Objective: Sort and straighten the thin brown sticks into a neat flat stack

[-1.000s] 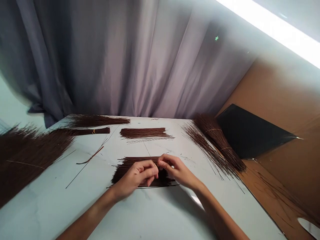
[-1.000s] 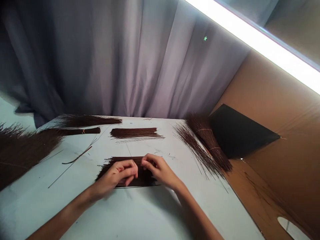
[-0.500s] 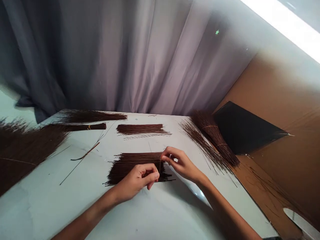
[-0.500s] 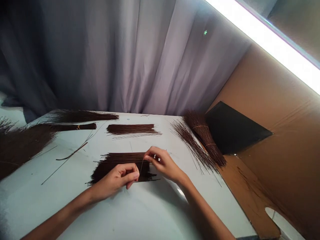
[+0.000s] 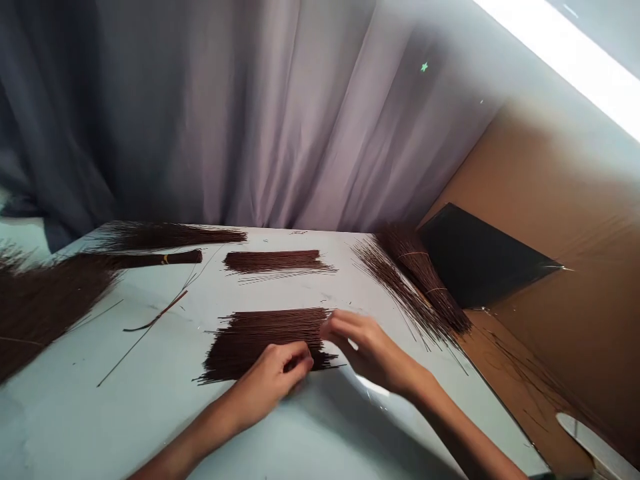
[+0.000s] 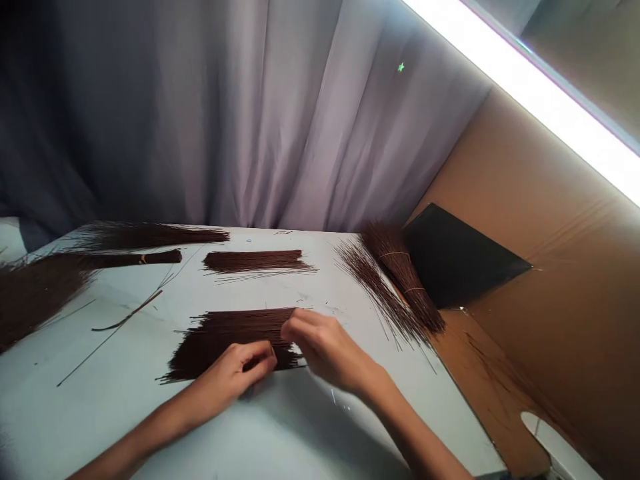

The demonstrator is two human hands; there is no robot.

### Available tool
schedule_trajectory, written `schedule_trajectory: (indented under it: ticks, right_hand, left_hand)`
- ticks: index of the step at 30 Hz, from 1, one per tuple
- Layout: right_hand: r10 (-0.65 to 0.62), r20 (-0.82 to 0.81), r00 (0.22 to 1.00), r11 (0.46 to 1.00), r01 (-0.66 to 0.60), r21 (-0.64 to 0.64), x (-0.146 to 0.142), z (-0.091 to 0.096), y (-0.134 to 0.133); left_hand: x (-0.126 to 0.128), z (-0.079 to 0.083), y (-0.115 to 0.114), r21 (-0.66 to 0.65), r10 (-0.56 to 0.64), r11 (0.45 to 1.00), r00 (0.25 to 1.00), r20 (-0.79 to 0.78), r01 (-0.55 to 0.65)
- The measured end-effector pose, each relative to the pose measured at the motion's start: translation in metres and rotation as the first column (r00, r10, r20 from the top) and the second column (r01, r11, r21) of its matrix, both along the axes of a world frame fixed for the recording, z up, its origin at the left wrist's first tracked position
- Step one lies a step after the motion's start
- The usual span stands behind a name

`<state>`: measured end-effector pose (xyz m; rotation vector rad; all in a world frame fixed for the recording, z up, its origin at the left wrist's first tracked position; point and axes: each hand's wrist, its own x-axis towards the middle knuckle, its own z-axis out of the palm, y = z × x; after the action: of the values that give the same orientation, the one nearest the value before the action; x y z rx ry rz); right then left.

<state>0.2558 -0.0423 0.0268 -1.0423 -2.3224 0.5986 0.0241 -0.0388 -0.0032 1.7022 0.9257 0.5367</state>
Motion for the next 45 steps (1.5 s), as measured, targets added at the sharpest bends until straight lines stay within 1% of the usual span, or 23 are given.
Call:
schedule_trajectory:
  ticks: [1, 2, 5, 7, 8, 10, 12, 14, 16, 18, 20, 24, 29, 32, 35, 39, 43, 45]
  right_hand:
    - [0.016, 0.048, 0.999, 1.000, -0.017, 0.017, -0.003, 0.001, -0.006]
    - [0.016, 0.071, 0.997, 1.000, -0.017, 0.025, -0.005, -0.001, -0.014]
    - [-0.028, 0.016, 0.999, 1.000, 0.028, -0.004, -0.004, -0.013, -0.026]
    - [-0.064, -0.019, 0.998, 0.998, 0.064, -0.018, 0.001, -0.017, -0.021]
    - [-0.081, -0.014, 0.997, 0.997, 0.081, -0.010, 0.004, -0.017, -0.016]
    - [-0.103, 0.027, 0.994, 0.994, 0.101, 0.038, 0.009, -0.010, -0.003]
    - [-0.104, 0.091, 0.990, 0.988, 0.093, 0.120, 0.012, 0.001, 0.008]
    - [-0.095, 0.156, 0.983, 0.974, 0.060, 0.217, 0.013, 0.012, 0.015]
    - [-0.100, 0.208, 0.973, 0.955, 0.035, 0.296, 0.014, 0.019, 0.018]
    - [-0.115, 0.249, 0.962, 0.941, 0.025, 0.337, 0.013, 0.021, 0.020]
    - [-0.123, 0.281, 0.952, 0.935, 0.017, 0.354, 0.013, 0.021, 0.022]
    - [-0.122, 0.284, 0.951, 0.936, 0.015, 0.352, 0.011, 0.019, 0.027]
    - [-0.088, 0.262, 0.961, 0.951, 0.003, 0.310, 0.009, 0.018, 0.029]
    - [-0.081, 0.258, 0.963, 0.957, 0.002, 0.292, 0.006, 0.015, 0.027]
    - [-0.082, 0.232, 0.969, 0.962, 0.015, 0.274, 0.003, 0.009, 0.024]
    - [-0.075, 0.209, 0.975, 0.964, 0.017, 0.266, 0.001, 0.005, 0.023]
    - [-0.081, 0.210, 0.974, 0.959, 0.019, 0.283, 0.001, 0.001, 0.024]
    - [-0.089, 0.211, 0.973, 0.949, 0.018, 0.316, 0.001, -0.003, 0.025]
  left_hand:
    - [0.000, -0.001, 0.003, 0.026, 0.076, 0.997, 0.996, 0.041, -0.077]
    - [-0.001, 0.000, 0.005, 0.032, 0.118, 0.992, 0.988, 0.097, -0.121]
    - [-0.004, 0.007, 0.010, -0.042, 0.113, 0.993, 0.971, 0.210, -0.106]
    - [-0.005, 0.012, 0.010, -0.099, 0.114, 0.991, 0.960, 0.256, -0.092]
    - [-0.005, 0.013, 0.009, -0.120, 0.123, 0.988, 0.953, 0.278, -0.093]
    - [-0.005, 0.014, 0.008, -0.155, 0.137, 0.983, 0.942, 0.307, -0.093]
    - [-0.005, 0.014, 0.009, -0.180, 0.144, 0.980, 0.933, 0.330, -0.087]
    - [-0.007, 0.013, 0.010, -0.189, 0.136, 0.979, 0.934, 0.331, -0.076]
    - [-0.009, 0.011, 0.012, -0.191, 0.128, 0.979, 0.945, 0.300, -0.072]
    - [-0.011, 0.009, 0.014, -0.190, 0.117, 0.979, 0.957, 0.266, -0.067]
    - [-0.011, 0.006, 0.015, -0.189, 0.106, 0.980, 0.957, 0.272, -0.055]
    - [-0.010, 0.003, 0.015, -0.185, 0.087, 0.982, 0.945, 0.315, -0.029]
    - [-0.010, 0.001, 0.017, -0.195, 0.074, 0.981, 0.945, 0.318, -0.011]
    - [-0.010, 0.001, 0.020, -0.210, 0.132, 0.976, 0.937, 0.325, -0.065]
    - [-0.009, 0.003, 0.021, -0.202, 0.177, 0.972, 0.941, 0.290, -0.120]
    - [-0.009, 0.006, 0.017, -0.126, 0.159, 0.983, 0.958, 0.238, -0.132]
    - [-0.010, 0.007, 0.016, -0.108, 0.164, 0.984, 0.963, 0.212, -0.143]
    - [-0.011, 0.005, 0.018, -0.102, 0.170, 0.983, 0.962, 0.213, -0.152]
